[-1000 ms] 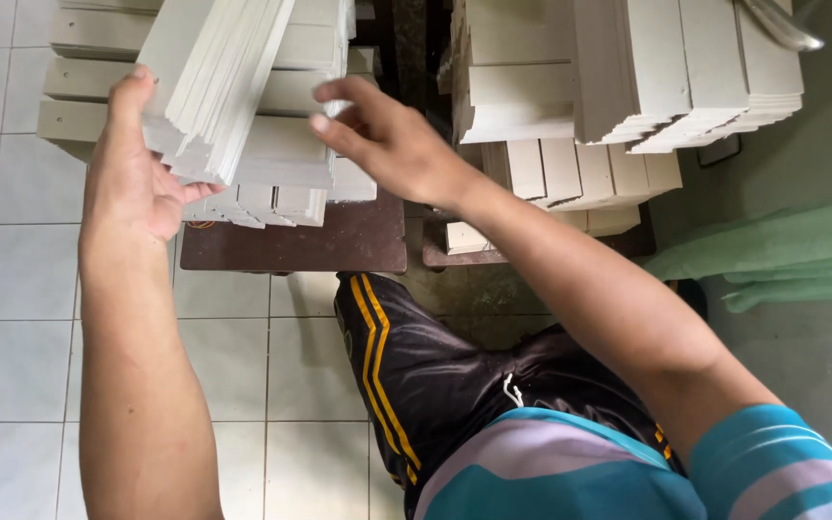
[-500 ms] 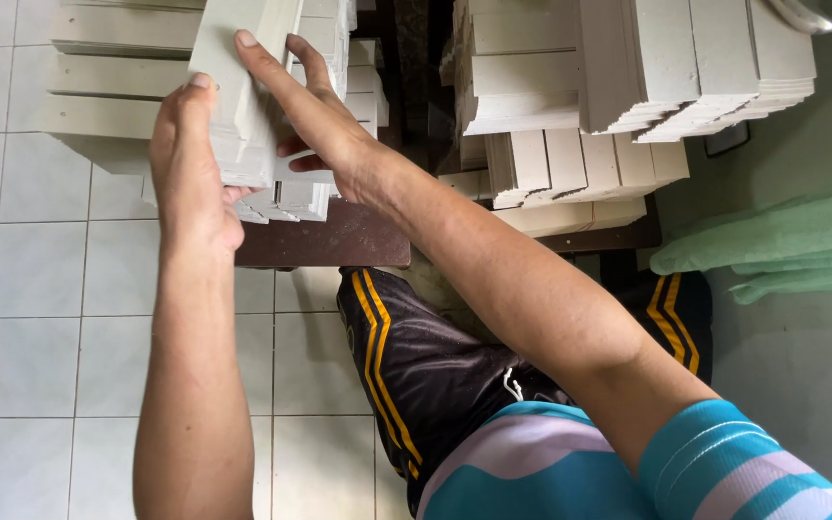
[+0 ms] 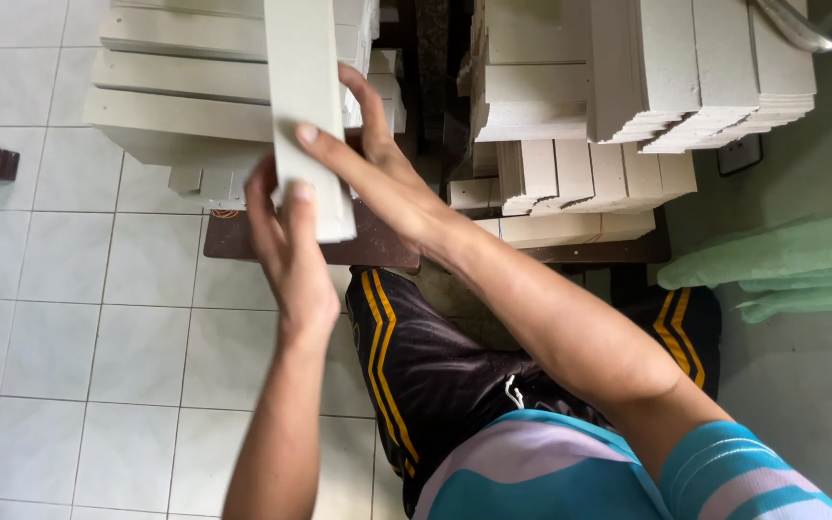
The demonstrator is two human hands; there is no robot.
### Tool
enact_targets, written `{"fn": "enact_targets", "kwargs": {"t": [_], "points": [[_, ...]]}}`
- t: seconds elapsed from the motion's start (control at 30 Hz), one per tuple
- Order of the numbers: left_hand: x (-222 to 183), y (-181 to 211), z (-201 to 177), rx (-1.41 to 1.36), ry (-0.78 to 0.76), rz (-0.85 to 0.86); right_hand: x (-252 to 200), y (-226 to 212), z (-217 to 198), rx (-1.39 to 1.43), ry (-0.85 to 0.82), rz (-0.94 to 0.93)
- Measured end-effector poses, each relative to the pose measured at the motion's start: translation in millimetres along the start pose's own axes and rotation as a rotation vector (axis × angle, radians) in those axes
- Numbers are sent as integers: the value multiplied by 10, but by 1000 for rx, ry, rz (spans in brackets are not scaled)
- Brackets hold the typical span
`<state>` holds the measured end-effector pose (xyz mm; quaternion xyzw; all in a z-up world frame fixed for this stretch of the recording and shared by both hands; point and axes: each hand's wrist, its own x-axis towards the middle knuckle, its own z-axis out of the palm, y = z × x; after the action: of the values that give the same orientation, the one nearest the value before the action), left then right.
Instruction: The person organizes stacks of white cardboard pieces and staples them together using a hand stapler.
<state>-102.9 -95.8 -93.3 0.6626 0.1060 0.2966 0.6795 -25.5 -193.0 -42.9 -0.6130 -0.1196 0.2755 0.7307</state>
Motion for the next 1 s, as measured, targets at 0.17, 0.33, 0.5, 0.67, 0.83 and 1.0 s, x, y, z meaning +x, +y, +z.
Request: {"fn": "enact_targets", "kwargs": {"t": [0.17, 0.33, 0.5, 0.67, 0.83, 1.0], "points": [[-813, -104, 28, 73, 47, -79, -354, 403, -110, 78, -11, -235], [-1189, -92, -377, -88, -300, -319, -904, 1072, -378, 2, -173, -317], [-1059, -38, -548, -31, -490, -416, -1371, 1849, -236, 86, -251, -305], [-1100, -482, -761, 72, -515, -322, -1457, 2235, -228, -104, -349, -322], [-846, -329, -958, 882, -591, -77, -1505, 1841, -690, -796, -426, -432], [-601, -849, -1151, 1334, -779, 287, -1543, 1652, -720, -1177, -200, -977]]}}
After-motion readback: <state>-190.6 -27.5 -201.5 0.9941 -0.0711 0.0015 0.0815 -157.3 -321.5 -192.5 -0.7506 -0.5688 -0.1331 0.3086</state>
